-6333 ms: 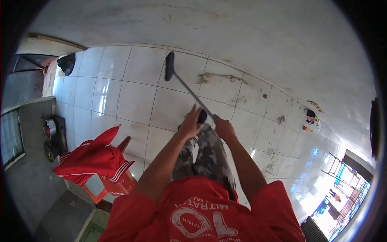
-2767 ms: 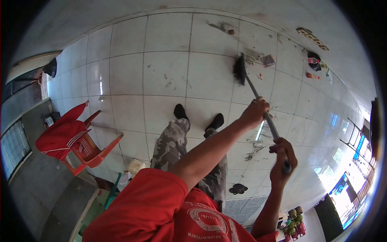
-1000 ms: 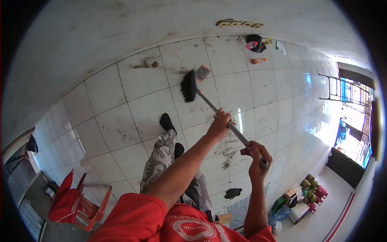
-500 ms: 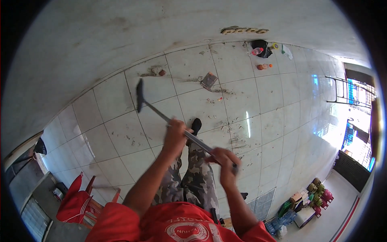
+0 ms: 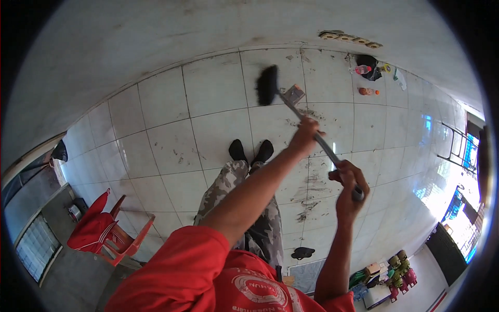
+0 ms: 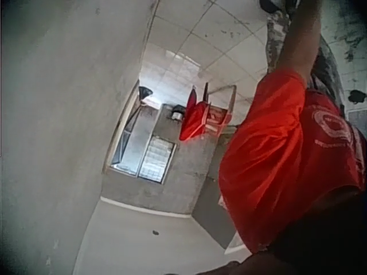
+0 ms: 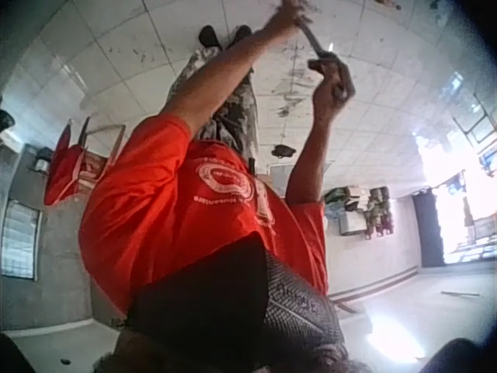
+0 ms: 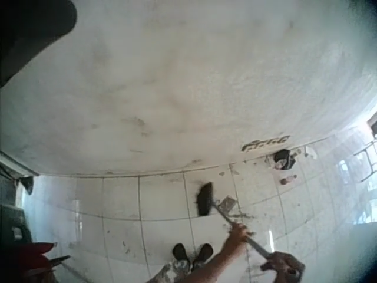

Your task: The recorder sweeps a tiled indoor floor with a broom, moving chairs and buckets to clean the area.

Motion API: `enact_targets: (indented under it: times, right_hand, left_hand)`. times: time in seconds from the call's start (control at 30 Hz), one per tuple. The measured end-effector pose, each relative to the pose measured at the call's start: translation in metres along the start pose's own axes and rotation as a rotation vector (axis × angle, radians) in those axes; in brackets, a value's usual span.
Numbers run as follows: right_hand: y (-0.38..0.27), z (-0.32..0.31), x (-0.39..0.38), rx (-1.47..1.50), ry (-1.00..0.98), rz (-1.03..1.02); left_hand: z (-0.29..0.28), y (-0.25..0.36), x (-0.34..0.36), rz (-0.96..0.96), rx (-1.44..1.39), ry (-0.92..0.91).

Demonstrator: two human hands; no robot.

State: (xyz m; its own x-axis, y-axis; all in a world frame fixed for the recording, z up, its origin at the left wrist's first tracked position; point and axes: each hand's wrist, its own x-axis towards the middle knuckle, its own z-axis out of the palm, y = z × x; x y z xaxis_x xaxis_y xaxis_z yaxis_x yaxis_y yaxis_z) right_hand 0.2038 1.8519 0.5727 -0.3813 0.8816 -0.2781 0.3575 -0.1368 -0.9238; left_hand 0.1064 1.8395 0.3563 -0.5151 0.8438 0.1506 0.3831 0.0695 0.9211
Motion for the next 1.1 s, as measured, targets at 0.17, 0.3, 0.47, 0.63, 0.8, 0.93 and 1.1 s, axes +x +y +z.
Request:
enact_targets:
  times: [0.17, 0.3, 0.47, 0.63, 0.8, 0.93, 1.1]
  right_hand:
    - [-0.032, -0.056, -0.019, -0.016, 0.156, 0.021]
    - [-0.042, -0.09, -0.071, 0.074, 0.211, 0.078]
    - [-0.004, -0.062, -0.072, 0.348, 0.24, 0.279]
    - [0.047, -0.088, -0.036, 0.173, 0.071, 0.149]
    - [0.03, -0.142, -0.029, 0.049, 0.084, 0.067]
    - [0.01, -0.158, -0.063, -0.047, 0.16, 0.011]
    - [-0.021, -0.164, -0.134, 0.016, 0.266, -0.002]
  left_hand:
    - [0.045, 0.072, 0.009, -0.103, -0.13, -0.169]
    - [-0.004, 0.124, -0.01, 0.02, 0.063, -0.297]
    - [-0.017, 0.08, -0.054, -0.138, 0.165, -0.225]
    - [0.058, 0.031, -0.059, -0.052, 0.061, -0.329]
    - [0.118, 0.069, -0.039, -0.011, 0.044, -0.256]
    - [0.128, 0.102, -0.039, 0.008, -0.051, -0.621]
    - [0.077, 0.159, -0.059, 0.177, -0.051, -0.712]
